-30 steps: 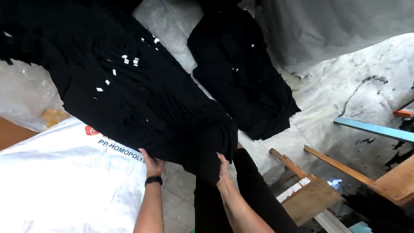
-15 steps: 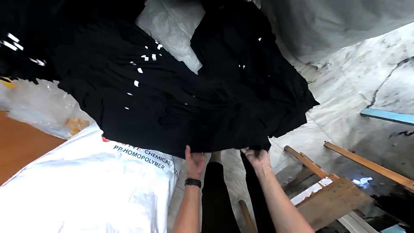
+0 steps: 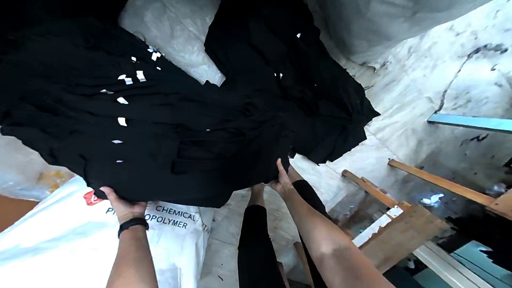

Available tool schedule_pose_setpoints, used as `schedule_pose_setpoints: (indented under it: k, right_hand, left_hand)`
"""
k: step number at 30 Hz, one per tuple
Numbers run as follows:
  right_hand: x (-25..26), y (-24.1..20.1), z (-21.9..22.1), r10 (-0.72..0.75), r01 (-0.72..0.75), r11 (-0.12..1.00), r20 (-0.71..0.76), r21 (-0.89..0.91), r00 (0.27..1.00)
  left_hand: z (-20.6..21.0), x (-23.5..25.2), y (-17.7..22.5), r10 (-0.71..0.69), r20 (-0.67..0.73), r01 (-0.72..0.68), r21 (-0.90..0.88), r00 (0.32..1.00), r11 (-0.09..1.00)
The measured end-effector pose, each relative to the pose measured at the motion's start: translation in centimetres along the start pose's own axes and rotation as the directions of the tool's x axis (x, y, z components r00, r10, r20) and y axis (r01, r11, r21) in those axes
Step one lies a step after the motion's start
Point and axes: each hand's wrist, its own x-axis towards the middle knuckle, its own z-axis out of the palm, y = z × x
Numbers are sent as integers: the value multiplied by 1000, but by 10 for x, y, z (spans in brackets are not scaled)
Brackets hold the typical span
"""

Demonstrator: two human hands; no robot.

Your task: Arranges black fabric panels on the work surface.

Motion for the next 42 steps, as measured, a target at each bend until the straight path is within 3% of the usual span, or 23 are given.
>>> schedule_pose_setpoints:
  k: [6,11,15,18,21,24,27,28,29,31,34,36,38,39,42]
  right_hand:
    - [-11,-14,30,-174,186,939,-64,291,983]
    - [-35,-60,36,-206,206,937,-32,282,978]
    - [-91,-108,30,-275,262,917,0,300,961]
    - [-151,-147,16,-386,351,863,27,362,922]
    - [-200,-189,-17,-536,470,784,61,405,842]
    - [-245,-225,-64,-712,611,653,88,447,697]
    - [-273,-233,-114,-857,728,486,97,484,507]
    - [-273,-230,-129,-875,746,452,82,489,477]
    - [-266,-225,-144,-876,757,436,39,487,480]
    - [-232,-211,-171,-817,758,469,-103,453,567]
    - [-156,-190,-187,-557,619,771,-314,150,769]
    - [-114,-173,-180,-390,351,921,-386,-170,836]
    - [-97,-158,-157,-321,203,915,-325,-350,890]
    - [-97,-150,-140,-313,198,899,-258,-390,914]
    - [-100,-126,-90,-348,262,787,-52,-558,936]
  left_hand:
    - [-8,-14,23,95,58,-98,48,994,994]
    - [2,-51,63,237,214,-248,30,948,968]
    - [29,-83,108,403,389,-419,-48,829,907]
    - [73,-110,137,415,536,-489,-6,735,872]
    - [151,-166,158,401,627,-556,62,667,829]
    - [243,-232,168,413,672,-580,31,615,814]
    - [287,-258,153,372,732,-496,-54,571,867]
    - [294,-256,141,358,749,-451,-88,558,888]
    - [300,-252,125,352,744,-406,-119,568,906]
    - [316,-241,84,319,665,-334,-109,676,936]
    - [342,-210,-3,142,472,-213,99,870,972]
    - [334,-197,-70,20,437,-173,313,899,934]
    - [306,-215,-103,-40,501,-235,474,864,849]
    - [291,-223,-107,-30,524,-283,507,851,814]
    - [241,-213,-105,160,390,-369,553,907,747]
